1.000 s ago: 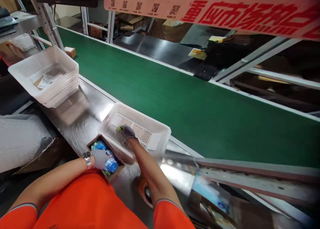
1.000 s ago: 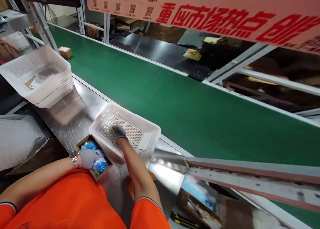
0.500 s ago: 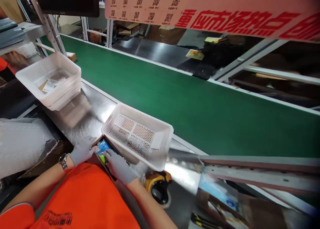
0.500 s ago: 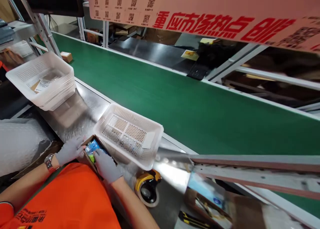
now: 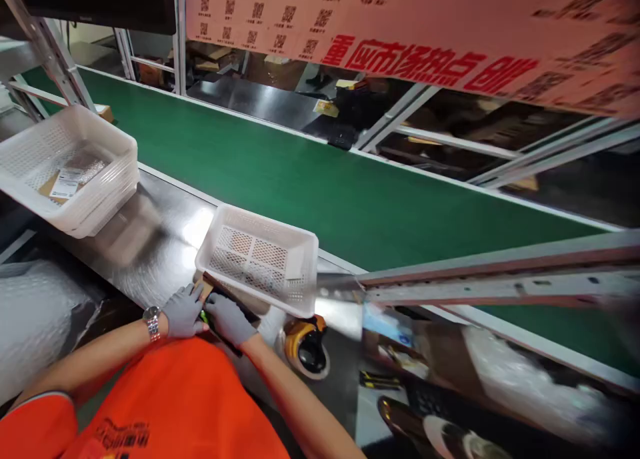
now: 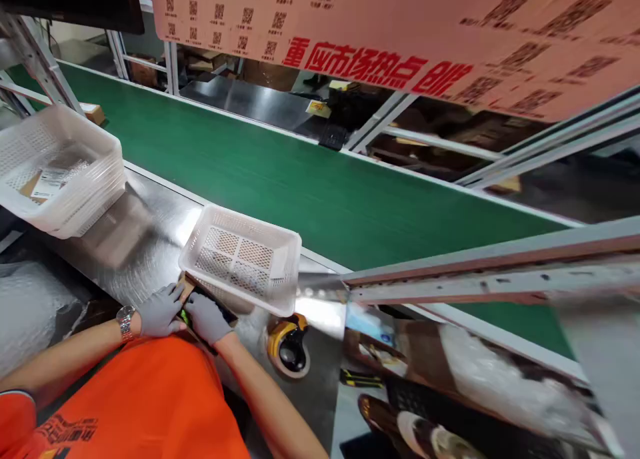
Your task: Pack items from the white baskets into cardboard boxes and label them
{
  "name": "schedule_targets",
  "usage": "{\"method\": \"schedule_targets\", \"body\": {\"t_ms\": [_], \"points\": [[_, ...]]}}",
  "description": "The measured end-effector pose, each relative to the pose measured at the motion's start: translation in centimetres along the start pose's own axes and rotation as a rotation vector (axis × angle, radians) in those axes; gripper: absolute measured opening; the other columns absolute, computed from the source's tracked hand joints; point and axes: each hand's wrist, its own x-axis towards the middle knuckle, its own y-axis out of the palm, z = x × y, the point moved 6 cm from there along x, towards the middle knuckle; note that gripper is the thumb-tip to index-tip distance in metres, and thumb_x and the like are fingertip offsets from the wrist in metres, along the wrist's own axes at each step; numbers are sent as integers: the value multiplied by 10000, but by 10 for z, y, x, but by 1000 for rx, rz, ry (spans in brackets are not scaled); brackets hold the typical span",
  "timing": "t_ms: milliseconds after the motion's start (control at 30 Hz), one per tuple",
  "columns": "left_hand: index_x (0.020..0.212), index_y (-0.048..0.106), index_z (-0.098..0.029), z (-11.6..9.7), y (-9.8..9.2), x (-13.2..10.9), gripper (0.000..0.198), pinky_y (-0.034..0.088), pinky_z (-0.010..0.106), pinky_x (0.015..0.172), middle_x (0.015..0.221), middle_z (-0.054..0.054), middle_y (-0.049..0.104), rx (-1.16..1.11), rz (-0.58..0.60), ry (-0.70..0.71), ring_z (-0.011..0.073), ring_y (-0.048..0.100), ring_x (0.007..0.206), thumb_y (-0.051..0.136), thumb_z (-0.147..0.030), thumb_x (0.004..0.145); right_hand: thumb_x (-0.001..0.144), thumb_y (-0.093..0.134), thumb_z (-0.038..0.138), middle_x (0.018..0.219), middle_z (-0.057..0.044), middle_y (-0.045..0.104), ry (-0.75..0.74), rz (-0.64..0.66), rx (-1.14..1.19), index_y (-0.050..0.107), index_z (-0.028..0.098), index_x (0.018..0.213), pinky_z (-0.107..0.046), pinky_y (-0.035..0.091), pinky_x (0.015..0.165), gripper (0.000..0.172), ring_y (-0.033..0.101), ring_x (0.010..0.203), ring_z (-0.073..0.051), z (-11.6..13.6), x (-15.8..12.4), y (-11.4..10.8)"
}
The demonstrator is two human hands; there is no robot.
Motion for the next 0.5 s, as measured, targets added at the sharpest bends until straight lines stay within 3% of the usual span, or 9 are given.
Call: {"method": "schedule_targets", "body": {"t_ms": [100, 167, 200, 267, 300, 367, 433, 500], "points": [[1534, 738, -88, 2, -4, 7, 785, 552, 606, 1212, 1828, 301, 431, 41, 89, 2, 531, 570, 1537, 687, -683, 1025, 1002, 665, 61, 1279, -104, 868, -175, -115, 80, 861, 231, 1277, -345, 657, 1058, 378, 804, 1208, -260, 10, -36, -28], [1585, 705, -91, 3, -6, 12, 907, 585, 618, 1151, 1845, 317, 392, 46, 135, 6, 554, 616, 1471, 745, -750, 961, 1042, 603, 77, 1356, -109, 848, -192, -331, 188, 821, 283, 1386, -385, 672, 1077, 457, 794, 1273, -243, 4, -71, -48], [1601, 691, -89, 3, -7, 13, 957, 598, 622, 1122, 1844, 328, 386, 44, 153, 8, 564, 635, 1441, 780, -764, 929, 1062, 595, 110, 1362, -119, 843, -109, -470, 236, 814, 297, 1404, -419, 680, 1080, 446, 796, 1275, -247, -6, -90, -56], [1611, 682, -85, 3, -7, 16, 966, 618, 624, 1082, 1827, 347, 402, 35, 183, 11, 574, 664, 1405, 827, -730, 907, 1080, 662, 256, 1329, -146, 847, 195, -758, 337, 827, 283, 1378, -494, 689, 1083, 342, 807, 1234, -281, -35, -128, -59], [1614, 681, -92, 4, -7, 16, 928, 625, 621, 1067, 1821, 350, 411, 28, 198, 10, 573, 678, 1392, 835, -689, 919, 1054, 731, 366, 1312, -156, 849, 370, -872, 408, 833, 265, 1361, -531, 687, 1087, 339, 809, 1217, -306, -49, -146, -52], [1618, 678, -108, 5, -6, 17, 830, 632, 613, 1051, 1816, 353, 416, 16, 212, 4, 560, 708, 1362, 826, -589, 958, 912, 864, 603, 1315, -167, 846, 663, -969, 622, 826, 232, 1359, -579, 682, 1084, 582, 803, 1214, -350, -72, -167, -25], [1618, 673, -99, 5, -6, 18, 770, 633, 612, 1040, 1810, 369, 413, 6, 214, 4, 558, 716, 1349, 814, -507, 980, 748, 914, 765, 1365, -178, 830, 830, -914, 890, 798, 217, 1394, -589, 684, 1053, 856, 792, 1248, -383, -82, -164, 9], [1606, 670, -56, 5, -7, 18, 744, 632, 618, 1025, 1779, 403, 431, 2, 199, 12, 577, 700, 1354, 802, -455, 992, 644, 924, 827, 1393, -186, 820, 900, -831, 1069, 776, 213, 1404, -582, 676, 1037, 988, 780, 1284, -404, -84, -146, 35]]}}
